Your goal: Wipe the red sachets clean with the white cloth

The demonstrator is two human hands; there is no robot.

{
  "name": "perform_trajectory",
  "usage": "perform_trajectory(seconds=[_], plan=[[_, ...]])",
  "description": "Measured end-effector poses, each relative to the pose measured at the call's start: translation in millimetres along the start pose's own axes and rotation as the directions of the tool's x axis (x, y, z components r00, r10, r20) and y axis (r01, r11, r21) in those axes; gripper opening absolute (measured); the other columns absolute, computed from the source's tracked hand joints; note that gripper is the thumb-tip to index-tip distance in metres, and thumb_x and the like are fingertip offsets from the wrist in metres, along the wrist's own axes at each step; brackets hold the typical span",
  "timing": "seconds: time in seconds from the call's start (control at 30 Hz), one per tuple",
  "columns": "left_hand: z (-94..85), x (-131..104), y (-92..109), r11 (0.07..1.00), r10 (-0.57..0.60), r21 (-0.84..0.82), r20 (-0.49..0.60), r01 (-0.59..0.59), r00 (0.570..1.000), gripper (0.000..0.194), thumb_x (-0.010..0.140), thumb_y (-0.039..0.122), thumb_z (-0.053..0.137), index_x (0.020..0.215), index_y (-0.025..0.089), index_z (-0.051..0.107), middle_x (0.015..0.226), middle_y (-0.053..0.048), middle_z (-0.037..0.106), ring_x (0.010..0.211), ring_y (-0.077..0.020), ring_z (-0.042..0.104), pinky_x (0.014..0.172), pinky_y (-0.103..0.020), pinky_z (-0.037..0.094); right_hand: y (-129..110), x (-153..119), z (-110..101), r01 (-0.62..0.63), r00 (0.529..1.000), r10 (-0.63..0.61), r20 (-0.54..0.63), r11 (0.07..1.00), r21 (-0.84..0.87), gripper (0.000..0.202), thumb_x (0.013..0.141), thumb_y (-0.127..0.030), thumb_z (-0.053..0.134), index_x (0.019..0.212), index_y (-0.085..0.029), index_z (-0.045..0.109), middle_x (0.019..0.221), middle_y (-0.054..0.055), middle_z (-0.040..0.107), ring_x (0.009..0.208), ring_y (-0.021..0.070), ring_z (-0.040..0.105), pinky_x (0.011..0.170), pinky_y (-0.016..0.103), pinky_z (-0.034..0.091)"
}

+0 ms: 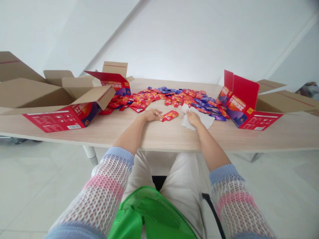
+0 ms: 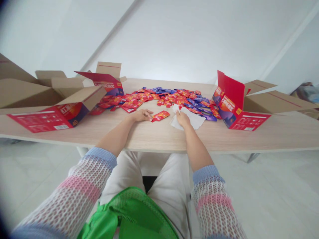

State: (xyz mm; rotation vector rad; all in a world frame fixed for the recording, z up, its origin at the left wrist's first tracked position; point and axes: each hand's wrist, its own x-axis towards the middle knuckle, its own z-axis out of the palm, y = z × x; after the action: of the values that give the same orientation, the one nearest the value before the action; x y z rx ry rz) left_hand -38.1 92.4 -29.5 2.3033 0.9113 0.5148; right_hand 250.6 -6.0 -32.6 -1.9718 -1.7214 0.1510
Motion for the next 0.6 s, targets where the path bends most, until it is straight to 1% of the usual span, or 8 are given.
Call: perform_trajectory(seconds=[0.03, 0.1, 0.2, 0.27, 0.3, 0.37, 0.47, 0.6], plan=[[-0.9, 0, 0, 1.000, 0.003, -0.006, 0.009, -0.003, 1.000, 0.048, 0.054, 0.061, 0.082, 0.085, 0.026, 0.080, 0.125, -0.004, 0.067, 0.127, -0.0284, 0.051, 0.109, -0.032, 0.035, -4, -2, 1, 0.034, 0.999, -0.034, -0.005, 0.999, 0.007, 0.089, 0.095, -0.061, -0.005, 0.133, -0.008, 0.055, 0.123, 0.021, 0.065, 0.116, 0.0326, 0.059, 0.096, 0.044, 0.044], [-2.5, 0, 0, 1.000, 0.004, -0.018, 0.027, -0.003, 1.000, 0.047, 0.052, 0.060, 0.084, 0.084, 0.025, 0.080, 0.126, -0.004, 0.066, 0.127, -0.0286, 0.051, 0.109, -0.032, 0.035, -14, -6, 6, 0.149, 0.989, -0.149, 0.000, 0.989, 0.023, 0.082, 0.096, -0.059, -0.005, 0.144, -0.013, 0.044, 0.135, 0.014, 0.059, 0.125, 0.0268, 0.054, 0.101, 0.040, 0.042], [-3.9, 1, 0, 1.000, 0.002, -0.030, 0.050, 0.000, 0.999, 0.046, 0.052, 0.058, 0.084, 0.085, 0.025, 0.080, 0.125, -0.002, 0.067, 0.128, -0.0280, 0.050, 0.109, -0.031, 0.034, -32, -11, 18, 0.334, 0.940, -0.334, 0.065, 0.942, 0.024, 0.067, 0.099, -0.057, 0.008, 0.154, -0.022, 0.024, 0.154, 0.004, 0.039, 0.141, 0.0186, 0.035, 0.111, 0.034, 0.032], [-4.6, 1, 1, 1.000, 0.003, -0.030, 0.068, -0.001, 0.998, 0.046, 0.052, 0.056, 0.084, 0.085, 0.024, 0.080, 0.122, -0.002, 0.068, 0.128, -0.0271, 0.049, 0.110, -0.029, 0.033, -39, -11, 25, 0.419, 0.900, -0.416, 0.129, 0.908, 0.003, 0.065, 0.099, -0.057, 0.020, 0.155, -0.023, 0.021, 0.159, 0.001, 0.029, 0.147, 0.0182, 0.019, 0.116, 0.035, 0.025], [-4.9, 1, 1, 1.000, 0.005, -0.028, 0.078, -0.003, 0.997, 0.045, 0.053, 0.055, 0.084, 0.086, 0.024, 0.080, 0.119, -0.002, 0.069, 0.128, -0.0266, 0.049, 0.110, -0.029, 0.033, -41, -10, 28, 0.437, 0.890, -0.430, 0.153, 0.899, -0.014, 0.066, 0.099, -0.056, 0.024, 0.155, -0.022, 0.022, 0.160, 0.002, 0.026, 0.149, 0.0195, 0.013, 0.117, 0.037, 0.022], [-5.6, 1, 3, 1.000, 0.012, -0.020, 0.097, -0.010, 0.995, 0.044, 0.053, 0.054, 0.084, 0.085, 0.024, 0.080, 0.117, -0.002, 0.070, 0.130, -0.0254, 0.047, 0.110, -0.027, 0.033, -40, -7, 30, 0.416, 0.899, -0.401, 0.178, 0.908, -0.057, 0.066, 0.099, -0.054, 0.026, 0.154, -0.018, 0.027, 0.161, 0.007, 0.023, 0.149, 0.0240, 0.007, 0.118, 0.043, 0.019], [-6.2, 0, 6, 1.000, 0.025, -0.002, 0.116, -0.025, 0.993, 0.042, 0.055, 0.054, 0.083, 0.085, 0.025, 0.080, 0.117, -0.002, 0.070, 0.132, -0.0236, 0.045, 0.109, -0.025, 0.034, -32, -1, 25, 0.325, 0.936, -0.300, 0.185, 0.937, -0.126, 0.064, 0.099, -0.052, 0.023, 0.152, -0.017, 0.031, 0.160, 0.015, 0.021, 0.149, 0.0300, 0.011, 0.116, 0.050, 0.020], [-6.3, -2, 9, 0.999, 0.011, 0.041, 0.116, -0.016, 0.993, 0.039, 0.059, 0.053, 0.082, 0.086, 0.025, 0.080, 0.123, -0.001, 0.068, 0.133, -0.0241, 0.044, 0.111, -0.029, 0.032, -22, 1, 14, 0.240, 0.959, -0.202, 0.199, 0.951, -0.194, 0.060, 0.100, -0.051, 0.021, 0.150, -0.021, 0.036, 0.158, 0.015, 0.027, 0.148, 0.0283, 0.016, 0.115, 0.048, 0.023]])
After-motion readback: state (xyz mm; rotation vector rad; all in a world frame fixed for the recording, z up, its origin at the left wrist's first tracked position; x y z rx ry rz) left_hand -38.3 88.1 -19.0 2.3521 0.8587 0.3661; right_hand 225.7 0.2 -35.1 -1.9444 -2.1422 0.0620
